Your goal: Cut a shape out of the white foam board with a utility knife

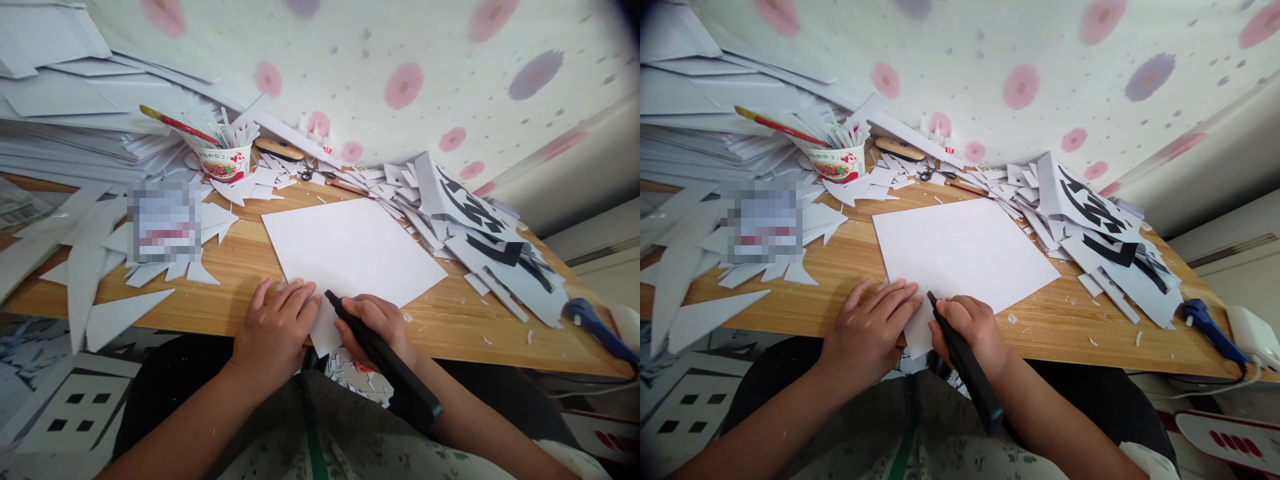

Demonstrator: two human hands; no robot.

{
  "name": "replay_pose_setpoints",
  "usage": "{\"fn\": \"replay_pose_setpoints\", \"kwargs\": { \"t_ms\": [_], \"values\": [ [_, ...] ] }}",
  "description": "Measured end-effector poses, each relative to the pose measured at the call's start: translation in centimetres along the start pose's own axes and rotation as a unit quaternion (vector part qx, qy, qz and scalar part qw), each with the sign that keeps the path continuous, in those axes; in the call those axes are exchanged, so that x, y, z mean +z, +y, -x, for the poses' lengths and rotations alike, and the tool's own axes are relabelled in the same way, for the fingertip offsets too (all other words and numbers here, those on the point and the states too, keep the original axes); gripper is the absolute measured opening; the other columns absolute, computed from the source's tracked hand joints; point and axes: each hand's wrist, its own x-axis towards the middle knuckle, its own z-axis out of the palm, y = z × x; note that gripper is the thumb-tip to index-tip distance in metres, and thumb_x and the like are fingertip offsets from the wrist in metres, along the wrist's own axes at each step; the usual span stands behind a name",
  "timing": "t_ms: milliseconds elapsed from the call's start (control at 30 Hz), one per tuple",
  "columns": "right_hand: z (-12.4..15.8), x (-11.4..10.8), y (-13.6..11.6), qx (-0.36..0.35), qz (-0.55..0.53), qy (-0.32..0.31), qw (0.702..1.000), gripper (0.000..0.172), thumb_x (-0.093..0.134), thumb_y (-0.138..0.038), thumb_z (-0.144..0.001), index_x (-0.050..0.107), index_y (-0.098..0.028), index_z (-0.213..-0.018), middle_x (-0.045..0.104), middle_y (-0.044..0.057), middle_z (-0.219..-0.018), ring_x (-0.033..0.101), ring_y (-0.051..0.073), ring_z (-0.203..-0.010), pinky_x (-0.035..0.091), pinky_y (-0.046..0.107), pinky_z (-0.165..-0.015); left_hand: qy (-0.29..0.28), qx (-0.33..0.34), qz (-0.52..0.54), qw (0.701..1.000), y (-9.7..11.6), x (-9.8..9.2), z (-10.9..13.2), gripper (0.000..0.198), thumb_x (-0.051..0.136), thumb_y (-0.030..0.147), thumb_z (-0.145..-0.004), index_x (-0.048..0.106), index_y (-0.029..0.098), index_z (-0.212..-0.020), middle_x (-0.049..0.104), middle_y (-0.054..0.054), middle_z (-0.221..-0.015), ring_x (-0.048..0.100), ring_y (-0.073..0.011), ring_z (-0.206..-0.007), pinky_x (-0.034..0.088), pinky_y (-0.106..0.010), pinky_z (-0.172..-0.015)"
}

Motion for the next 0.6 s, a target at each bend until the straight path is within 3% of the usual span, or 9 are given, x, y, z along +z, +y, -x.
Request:
{"fn": "replay_pose_setpoints", "kwargs": {
  "t_ms": [600],
  "values": [
    [1.2,-0.6,0.6,-0.041,0.012,-0.023,0.999,0.028,0.057,-0.013,-0.079,0.051,-0.02,-0.106,0.066,0.007,-0.077,0.062,0.018,-0.063,0.052,0.029,-0.055,0.0,-0.005,0.001,1.0,0.1,0.0,-0.1,0.05,0.051,0.008,-0.07,0.059,0.021,-0.117,0.061,-0.006,-0.13,0.052,-0.0286,-0.122,0.025,-0.057,-0.105]
  ]
}}
